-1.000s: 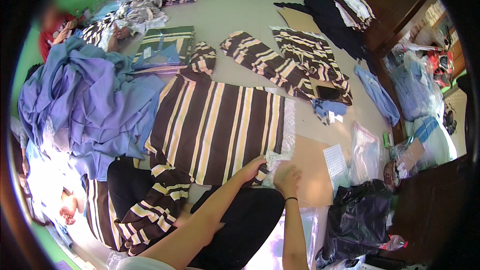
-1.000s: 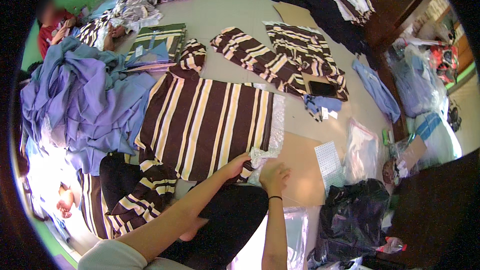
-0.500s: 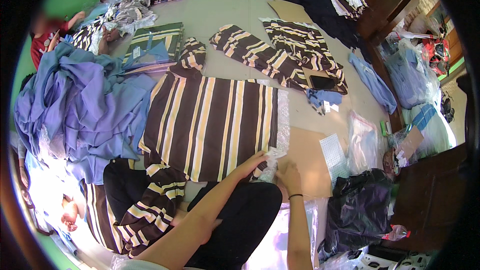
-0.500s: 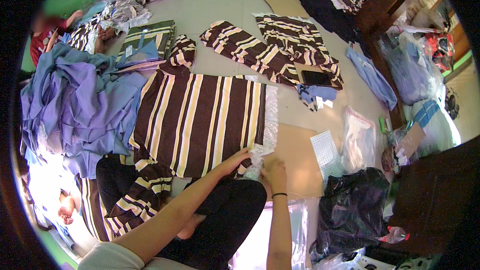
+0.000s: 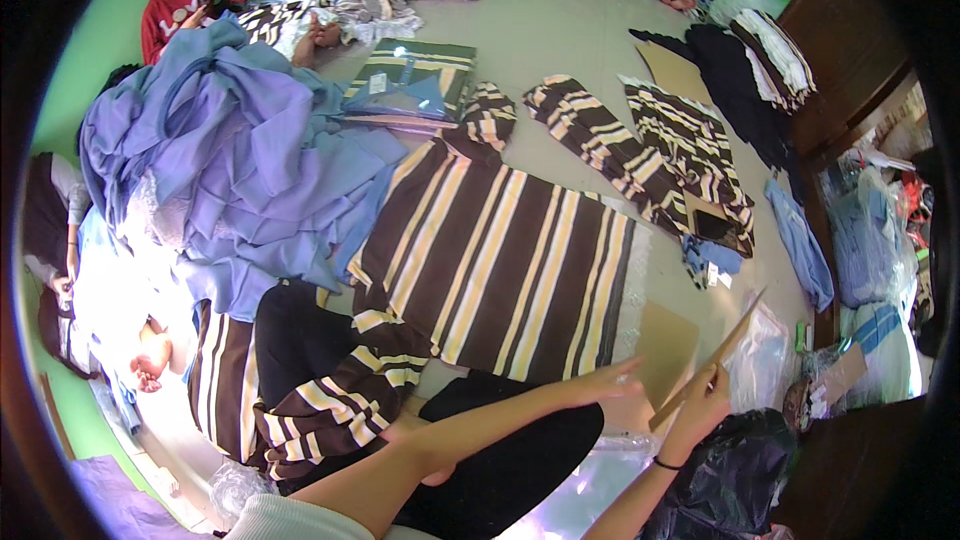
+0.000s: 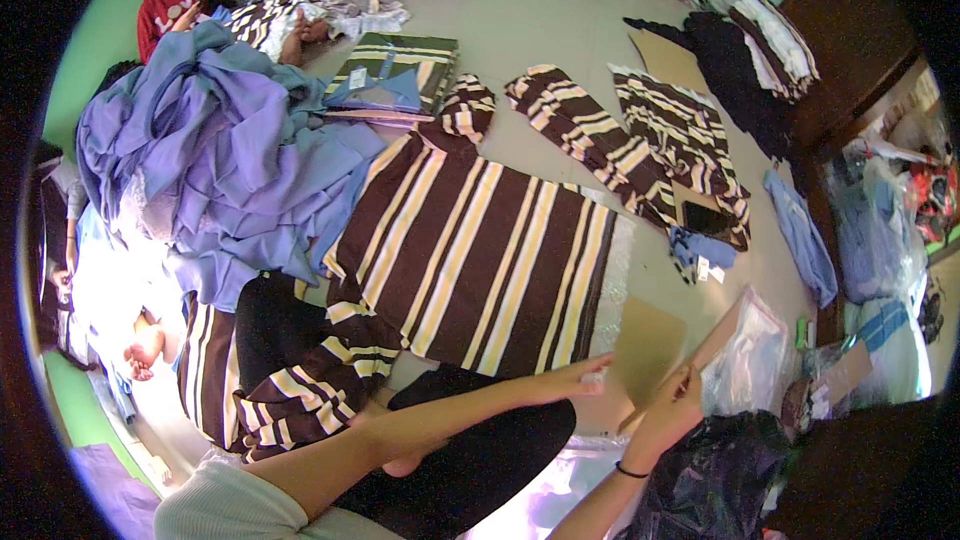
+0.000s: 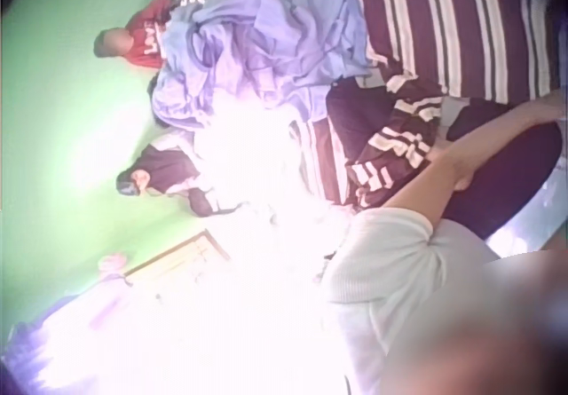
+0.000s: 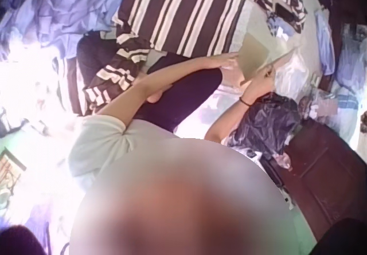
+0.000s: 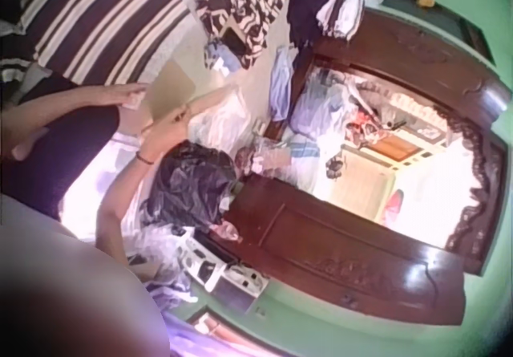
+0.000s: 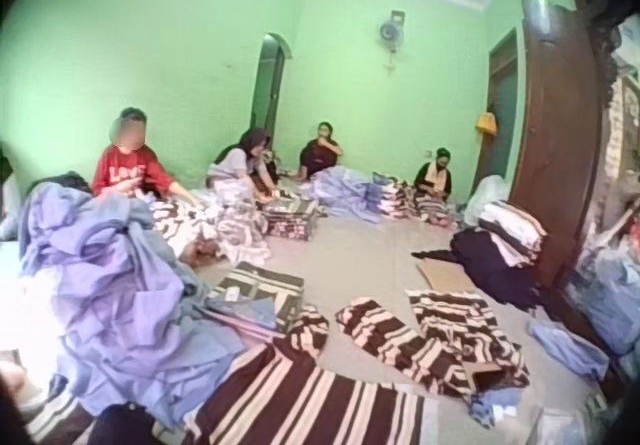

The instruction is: The person folds a striped garment on a cardboard template, inserts a blue fabric piece, and places the folded item into a clear plastic bag. The person repeats this process with another garment, folding and bagging each item.

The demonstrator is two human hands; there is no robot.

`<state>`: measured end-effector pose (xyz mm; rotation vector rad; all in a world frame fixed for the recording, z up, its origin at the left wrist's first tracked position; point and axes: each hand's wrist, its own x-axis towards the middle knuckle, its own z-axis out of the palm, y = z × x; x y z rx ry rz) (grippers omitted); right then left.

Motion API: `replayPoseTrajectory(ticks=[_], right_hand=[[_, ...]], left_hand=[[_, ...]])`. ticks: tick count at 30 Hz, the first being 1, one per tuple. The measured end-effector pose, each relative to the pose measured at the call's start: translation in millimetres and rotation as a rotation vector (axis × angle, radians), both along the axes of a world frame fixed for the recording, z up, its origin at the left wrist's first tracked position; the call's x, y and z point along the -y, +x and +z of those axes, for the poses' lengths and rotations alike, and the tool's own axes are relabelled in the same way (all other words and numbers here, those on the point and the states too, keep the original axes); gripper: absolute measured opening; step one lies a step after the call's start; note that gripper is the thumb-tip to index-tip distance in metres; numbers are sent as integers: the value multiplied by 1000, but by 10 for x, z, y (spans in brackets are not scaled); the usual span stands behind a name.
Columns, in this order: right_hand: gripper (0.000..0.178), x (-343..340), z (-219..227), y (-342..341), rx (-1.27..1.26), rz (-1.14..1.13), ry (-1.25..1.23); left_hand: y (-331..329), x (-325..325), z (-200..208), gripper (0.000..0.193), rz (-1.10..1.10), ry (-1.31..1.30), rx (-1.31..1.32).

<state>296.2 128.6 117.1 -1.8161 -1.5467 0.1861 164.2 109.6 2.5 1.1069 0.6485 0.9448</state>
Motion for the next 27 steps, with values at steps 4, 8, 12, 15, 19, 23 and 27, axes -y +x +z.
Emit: replayPoseTrajectory(ticks=[4,8,12,15,19,23,27], right_hand=[[24,12,50,-690,-287,178,106],[28,-140,-13,-1426,-567,333,-170],[44,-191,-563,-2402,-301,847,-248],[57,-9,-1099,-2925,155,1203,-303],[60,265,-1633,-3235,423,1317,-301],[53,333,-1871,-3192,510,1320,-210],[40,355,-1938,-3028,544,1311,-103]], left_hand=[[-440,54,606,76,48,371,-34],[-1189,66,618,69,176,194,-159],[-2095,173,219,60,745,162,-281],[-3039,394,-239,44,946,-112,-542],[-3585,731,-776,34,1084,-257,-323],[-3618,766,-857,23,1230,-393,-747],[-3593,798,-592,25,1347,-293,-1109]])
